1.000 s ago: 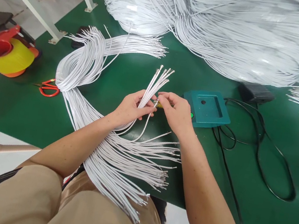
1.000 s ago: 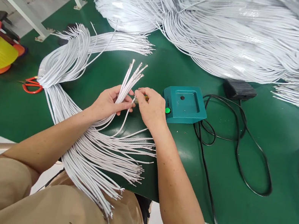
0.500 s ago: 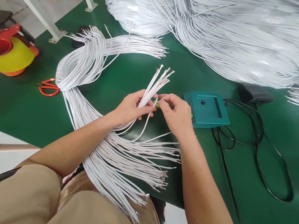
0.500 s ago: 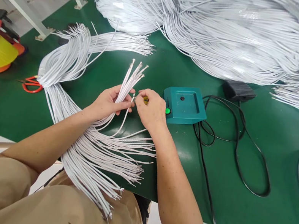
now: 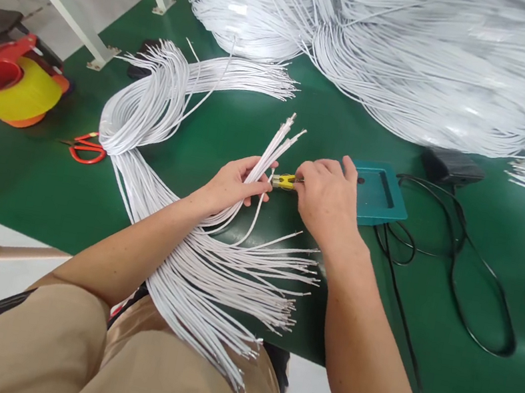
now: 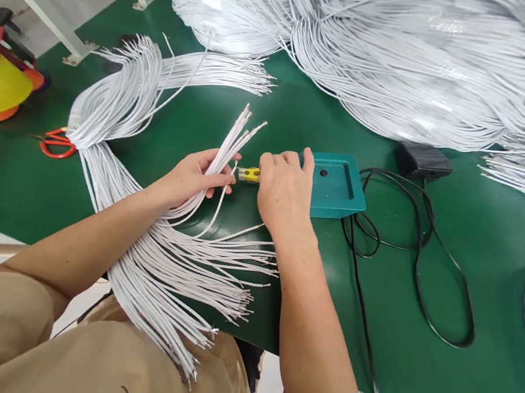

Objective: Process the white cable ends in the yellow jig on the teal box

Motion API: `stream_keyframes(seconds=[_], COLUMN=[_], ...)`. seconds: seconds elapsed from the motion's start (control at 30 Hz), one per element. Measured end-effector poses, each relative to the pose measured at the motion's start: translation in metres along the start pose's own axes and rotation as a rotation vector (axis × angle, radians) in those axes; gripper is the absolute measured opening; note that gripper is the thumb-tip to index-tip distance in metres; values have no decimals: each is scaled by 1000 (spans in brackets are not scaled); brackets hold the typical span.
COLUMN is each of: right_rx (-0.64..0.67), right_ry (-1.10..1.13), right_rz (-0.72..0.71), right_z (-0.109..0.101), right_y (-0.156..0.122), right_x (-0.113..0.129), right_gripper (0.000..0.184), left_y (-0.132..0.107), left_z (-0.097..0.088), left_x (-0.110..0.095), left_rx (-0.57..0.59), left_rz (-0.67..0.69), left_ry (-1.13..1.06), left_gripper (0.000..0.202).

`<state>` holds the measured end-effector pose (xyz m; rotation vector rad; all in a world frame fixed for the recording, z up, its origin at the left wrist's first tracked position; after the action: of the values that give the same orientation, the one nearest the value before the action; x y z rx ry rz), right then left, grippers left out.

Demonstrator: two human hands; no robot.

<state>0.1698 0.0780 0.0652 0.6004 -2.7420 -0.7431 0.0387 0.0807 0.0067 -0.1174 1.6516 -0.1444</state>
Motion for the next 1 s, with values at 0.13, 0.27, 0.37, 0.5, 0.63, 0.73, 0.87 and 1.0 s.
stream_keyframes(seconds=[0.13, 0.27, 0.37, 0.5, 0.63, 0.73, 0.87, 1.0], right_rx=[82, 19, -6, -3, -9, -106, -195, -116], right_ry=[9, 43, 46, 52, 57, -36, -172, -220], right_rz=[-27, -23, 8, 31, 20, 96, 245, 276], right_z=[11, 9, 8, 8, 3, -10, -18, -7], right_y=[-1, 2, 5, 6, 3, -2, -10, -14], right_x=[-9, -11, -13, -13, -13, -26, -49, -56], right_gripper=[22, 24, 25, 25, 22, 21, 33, 36], left_y=[0, 2, 5, 8, 8, 6, 6, 8], left_z=[1, 0, -1, -1, 1, 2, -2, -10], left_x=[3, 6, 9, 15, 17, 15, 13, 14], left_rx=[-1, -20, -43, -58, -48, -29, -24, -32], left_rz=[1, 13, 21, 26, 9, -25, -60, -90], left_ry=[87, 136, 173, 214, 224, 186, 154, 147], left_gripper=[41, 41, 40, 36, 36, 36, 38, 40])
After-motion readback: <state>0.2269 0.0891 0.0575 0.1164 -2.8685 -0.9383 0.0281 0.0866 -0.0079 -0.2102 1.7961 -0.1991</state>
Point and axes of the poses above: each hand's wrist, its own y-axis towards the middle knuckle, its own z-axis out of the palm, x = y × z, the point moved 9 cm from there along y, towards the middle knuckle, and after that the axes turned 13 degrees about -x, right-handed, at the moved point
